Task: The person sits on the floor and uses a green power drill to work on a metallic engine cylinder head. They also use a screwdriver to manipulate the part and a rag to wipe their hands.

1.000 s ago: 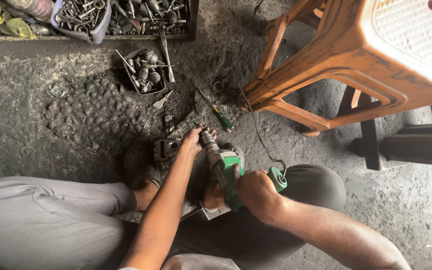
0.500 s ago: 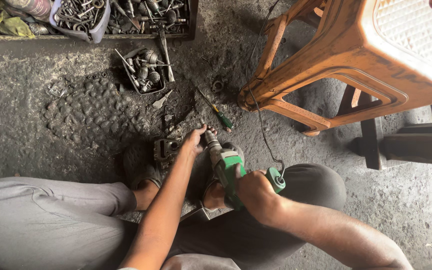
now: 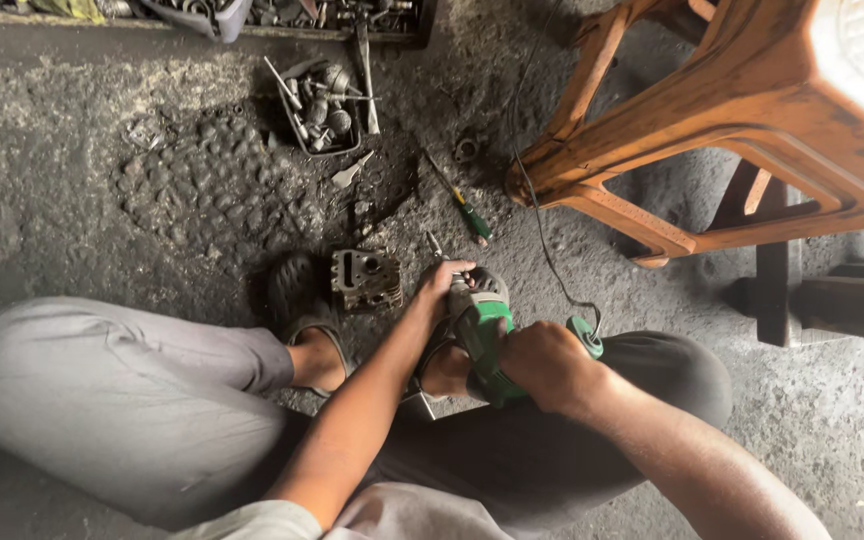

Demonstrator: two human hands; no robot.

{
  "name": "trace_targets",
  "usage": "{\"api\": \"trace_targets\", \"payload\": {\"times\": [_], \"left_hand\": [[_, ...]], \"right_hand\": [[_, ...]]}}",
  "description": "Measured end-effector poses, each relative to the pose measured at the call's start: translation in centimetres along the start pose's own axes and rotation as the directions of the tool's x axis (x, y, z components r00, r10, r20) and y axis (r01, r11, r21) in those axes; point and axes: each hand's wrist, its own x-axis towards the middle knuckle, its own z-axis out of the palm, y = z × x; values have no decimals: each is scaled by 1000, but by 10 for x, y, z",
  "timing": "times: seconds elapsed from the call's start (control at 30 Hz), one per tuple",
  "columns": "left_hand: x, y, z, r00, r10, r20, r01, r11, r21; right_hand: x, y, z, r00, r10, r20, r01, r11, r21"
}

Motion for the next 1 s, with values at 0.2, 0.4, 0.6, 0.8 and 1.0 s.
{"api": "trace_targets", "payload": {"times": [0.2,0.4,0.6,0.8,1.0], "left_hand": [[-18,13,-3,972,62,-229,98,773,627],[-72,80,-60,729,451,-515,354,395,848],[-85,62,-113,528,435,-730,456,579,675],[-82,58,-102,482,374,-792,530,596,603],[-60,94,-91,757,509,-410,337,234,912]], "right_hand": [[-3,27,-11,995,-18,96,1,985,172],[23,52,2,997,-73,30,57,932,359],[25,57,0,978,191,86,-209,918,337],[26,53,14,949,250,-190,-225,964,144],[18,22,25,957,256,-139,-240,963,123]]}}
